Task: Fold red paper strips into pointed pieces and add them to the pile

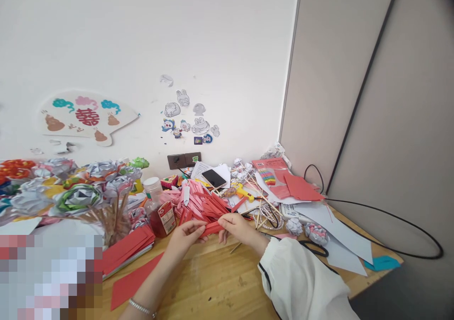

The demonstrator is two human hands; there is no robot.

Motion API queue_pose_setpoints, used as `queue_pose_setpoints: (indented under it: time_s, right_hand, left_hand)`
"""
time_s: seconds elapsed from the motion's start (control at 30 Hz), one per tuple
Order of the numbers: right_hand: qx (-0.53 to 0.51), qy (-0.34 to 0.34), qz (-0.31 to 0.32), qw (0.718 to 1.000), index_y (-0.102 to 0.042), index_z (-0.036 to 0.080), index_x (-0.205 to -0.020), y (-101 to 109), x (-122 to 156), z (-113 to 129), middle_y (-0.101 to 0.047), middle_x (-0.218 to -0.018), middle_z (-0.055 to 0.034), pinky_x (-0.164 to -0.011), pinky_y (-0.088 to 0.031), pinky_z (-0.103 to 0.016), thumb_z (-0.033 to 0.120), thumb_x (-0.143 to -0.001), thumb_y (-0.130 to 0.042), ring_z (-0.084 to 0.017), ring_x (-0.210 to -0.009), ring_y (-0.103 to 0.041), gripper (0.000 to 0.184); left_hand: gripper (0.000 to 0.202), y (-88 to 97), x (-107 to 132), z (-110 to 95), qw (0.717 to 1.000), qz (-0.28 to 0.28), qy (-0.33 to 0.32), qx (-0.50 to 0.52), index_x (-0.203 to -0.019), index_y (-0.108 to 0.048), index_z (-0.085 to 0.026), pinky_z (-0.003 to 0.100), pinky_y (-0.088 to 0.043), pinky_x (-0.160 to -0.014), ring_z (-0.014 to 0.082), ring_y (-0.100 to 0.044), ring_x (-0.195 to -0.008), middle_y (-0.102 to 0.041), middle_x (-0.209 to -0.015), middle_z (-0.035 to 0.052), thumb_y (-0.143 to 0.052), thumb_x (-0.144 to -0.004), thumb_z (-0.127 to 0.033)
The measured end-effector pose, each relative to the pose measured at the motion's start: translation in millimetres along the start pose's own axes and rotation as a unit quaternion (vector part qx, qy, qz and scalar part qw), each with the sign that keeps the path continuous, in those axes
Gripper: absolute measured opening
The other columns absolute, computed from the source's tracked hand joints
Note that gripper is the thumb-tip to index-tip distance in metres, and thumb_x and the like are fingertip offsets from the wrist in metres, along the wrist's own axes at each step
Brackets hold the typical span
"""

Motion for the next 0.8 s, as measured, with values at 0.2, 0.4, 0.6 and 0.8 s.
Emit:
queue_pose_setpoints:
  time_s: [0.2, 0.4, 0.6, 0.8]
  right_hand:
    - [0.000, -0.001, -0.011, 1.000, -0.048, 0.012, -0.072, -0.7, 0.9, 1.1, -0.055, -0.052, 0.0005, -0.046, -0.042, -0.021, 0.045, -0.074, -0.043, -0.009, -0.043, -0.052, 0.034]
    - [-0.002, 0.001, -0.006, 1.000, -0.048, 0.013, -0.071, -0.8, 1.0, -1.1, -0.055, -0.053, 0.0008, -0.045, -0.042, -0.021, 0.045, -0.072, -0.046, -0.009, -0.044, -0.052, 0.032]
    - [-0.010, 0.007, -0.009, 1.000, -0.048, 0.012, -0.071, -0.7, 1.4, 2.3, -0.055, -0.052, 0.0003, -0.046, -0.042, -0.021, 0.046, -0.073, -0.045, -0.009, -0.044, -0.052, 0.034]
    - [-0.014, 0.005, -0.017, 1.000, -0.049, 0.012, -0.071, -2.1, 0.1, -1.0, -0.055, -0.051, 0.0005, -0.044, -0.042, -0.021, 0.044, -0.074, -0.045, -0.009, -0.043, -0.051, 0.032]
  left_hand:
    - [0.032, 0.1, -1.4, 2.4, 1.000, 0.003, -0.004, -0.026, -0.076, -0.060, -0.012, 0.024, -0.049, -0.053, 0.0131, -0.060, -0.050, -0.066, -0.056, 0.0006, -0.067, -0.052, -0.034]
    - [0.032, -2.7, 0.8, -0.9, 0.999, 0.000, -0.017, -0.041, -0.074, -0.060, -0.013, 0.024, -0.049, -0.051, 0.0129, -0.059, -0.049, -0.066, -0.057, 0.0006, -0.067, -0.052, -0.035]
    - [0.036, -4.2, 5.6, -7.5, 1.000, 0.003, -0.004, -0.012, -0.080, -0.060, -0.013, 0.027, -0.049, -0.055, 0.0144, -0.060, -0.052, -0.066, -0.061, 0.0017, -0.066, -0.054, -0.038]
    - [0.035, -11.9, 6.9, -9.1, 0.996, 0.029, -0.015, -0.079, -0.081, -0.059, -0.012, 0.026, -0.048, -0.052, 0.0135, -0.058, -0.048, -0.063, -0.052, 0.0000, -0.064, -0.057, -0.035]
Point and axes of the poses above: each hand's wrist, its own x-axis away from the middle knuckle, its own y-axis out of the back of the hand, z = x × y, the point moved 4 cm from there along -x, towards the middle knuckle
